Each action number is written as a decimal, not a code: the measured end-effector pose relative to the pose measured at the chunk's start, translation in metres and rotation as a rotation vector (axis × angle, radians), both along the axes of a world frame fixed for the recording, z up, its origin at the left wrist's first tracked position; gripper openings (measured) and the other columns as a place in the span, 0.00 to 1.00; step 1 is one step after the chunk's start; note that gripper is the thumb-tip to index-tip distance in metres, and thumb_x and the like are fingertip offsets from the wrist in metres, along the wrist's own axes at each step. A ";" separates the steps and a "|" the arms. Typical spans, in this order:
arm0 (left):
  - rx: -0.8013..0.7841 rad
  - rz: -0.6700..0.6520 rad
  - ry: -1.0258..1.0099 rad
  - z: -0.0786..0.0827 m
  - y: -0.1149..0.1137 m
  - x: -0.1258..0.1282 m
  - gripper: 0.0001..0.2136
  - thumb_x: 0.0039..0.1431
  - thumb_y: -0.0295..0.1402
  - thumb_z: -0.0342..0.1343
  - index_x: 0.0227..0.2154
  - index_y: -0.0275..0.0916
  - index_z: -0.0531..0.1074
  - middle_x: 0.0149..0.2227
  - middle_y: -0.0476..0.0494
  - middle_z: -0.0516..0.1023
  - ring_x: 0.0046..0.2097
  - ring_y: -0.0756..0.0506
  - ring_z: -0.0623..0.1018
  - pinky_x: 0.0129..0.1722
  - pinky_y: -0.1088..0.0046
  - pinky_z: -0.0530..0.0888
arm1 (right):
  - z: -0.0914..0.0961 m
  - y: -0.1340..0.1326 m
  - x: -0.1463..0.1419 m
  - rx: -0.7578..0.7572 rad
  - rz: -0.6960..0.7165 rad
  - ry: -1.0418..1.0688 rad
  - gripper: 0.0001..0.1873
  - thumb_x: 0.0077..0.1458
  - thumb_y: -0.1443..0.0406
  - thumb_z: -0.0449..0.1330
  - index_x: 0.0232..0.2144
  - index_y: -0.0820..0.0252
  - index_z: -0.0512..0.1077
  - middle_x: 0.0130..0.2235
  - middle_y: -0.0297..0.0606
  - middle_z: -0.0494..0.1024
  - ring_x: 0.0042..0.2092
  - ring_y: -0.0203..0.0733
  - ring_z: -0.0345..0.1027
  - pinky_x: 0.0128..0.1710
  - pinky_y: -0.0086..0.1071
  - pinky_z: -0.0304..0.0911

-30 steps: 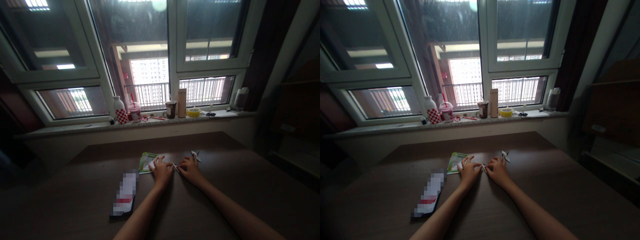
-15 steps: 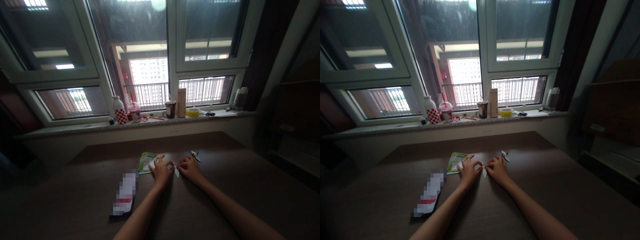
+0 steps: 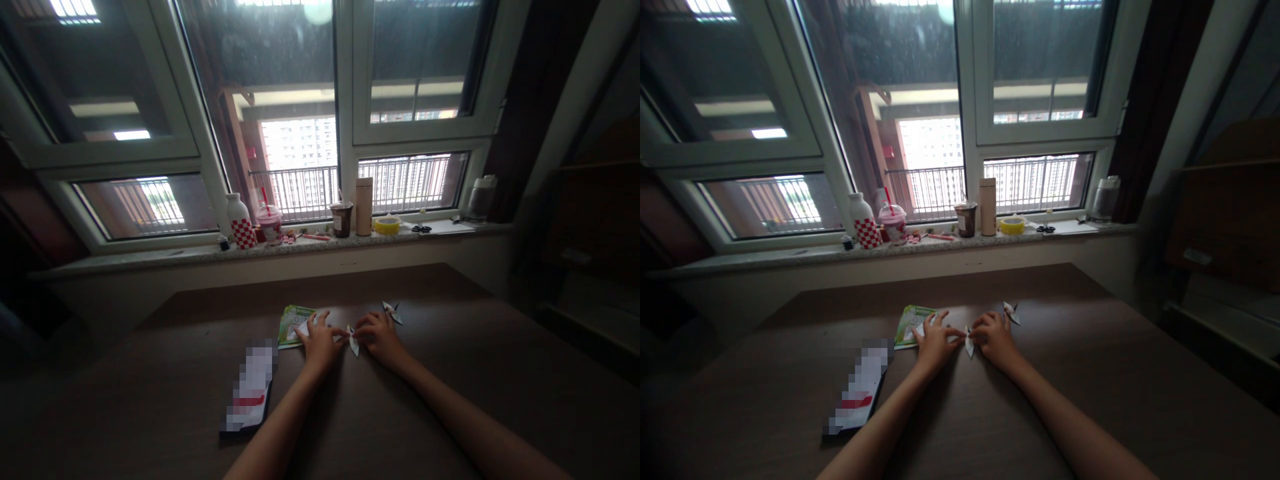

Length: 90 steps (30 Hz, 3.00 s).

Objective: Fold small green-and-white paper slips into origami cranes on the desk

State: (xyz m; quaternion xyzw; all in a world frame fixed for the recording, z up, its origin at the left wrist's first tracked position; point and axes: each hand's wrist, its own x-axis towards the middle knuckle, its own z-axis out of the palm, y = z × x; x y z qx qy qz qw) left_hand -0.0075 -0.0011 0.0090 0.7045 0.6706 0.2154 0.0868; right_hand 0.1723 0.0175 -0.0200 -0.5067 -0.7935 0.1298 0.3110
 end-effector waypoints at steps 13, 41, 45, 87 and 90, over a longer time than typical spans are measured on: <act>-0.016 -0.006 0.034 0.000 0.001 -0.002 0.06 0.53 0.43 0.63 0.35 0.62 0.81 0.65 0.51 0.63 0.68 0.32 0.52 0.60 0.28 0.37 | 0.001 0.000 -0.002 -0.057 -0.057 0.004 0.07 0.55 0.62 0.62 0.33 0.48 0.81 0.46 0.37 0.77 0.54 0.48 0.61 0.62 0.50 0.41; 0.075 -0.112 -0.028 -0.001 -0.003 0.005 0.04 0.56 0.39 0.62 0.31 0.54 0.82 0.60 0.51 0.69 0.67 0.35 0.55 0.62 0.30 0.39 | -0.003 0.006 -0.003 -0.145 -0.137 0.027 0.08 0.55 0.61 0.62 0.36 0.52 0.81 0.45 0.39 0.77 0.54 0.49 0.63 0.58 0.43 0.50; 0.006 -0.033 -0.092 0.001 -0.003 0.007 0.06 0.57 0.40 0.60 0.32 0.54 0.82 0.61 0.50 0.69 0.67 0.35 0.55 0.62 0.31 0.39 | -0.004 0.006 -0.001 -0.109 -0.126 0.071 0.08 0.55 0.60 0.62 0.33 0.53 0.81 0.44 0.38 0.79 0.52 0.48 0.65 0.57 0.42 0.52; 0.062 0.092 -0.061 -0.007 0.001 0.018 0.05 0.56 0.41 0.60 0.30 0.51 0.79 0.68 0.55 0.58 0.68 0.32 0.53 0.59 0.26 0.45 | 0.007 0.004 -0.019 -0.178 -0.256 -0.053 0.11 0.57 0.58 0.60 0.33 0.57 0.80 0.46 0.43 0.77 0.59 0.55 0.56 0.62 0.50 0.41; 0.084 0.092 -0.046 -0.009 0.000 0.018 0.07 0.58 0.40 0.58 0.39 0.50 0.77 0.68 0.50 0.59 0.68 0.33 0.54 0.59 0.26 0.47 | 0.007 0.003 -0.020 -0.171 -0.260 -0.048 0.11 0.57 0.58 0.60 0.33 0.57 0.80 0.46 0.43 0.77 0.58 0.55 0.57 0.62 0.51 0.40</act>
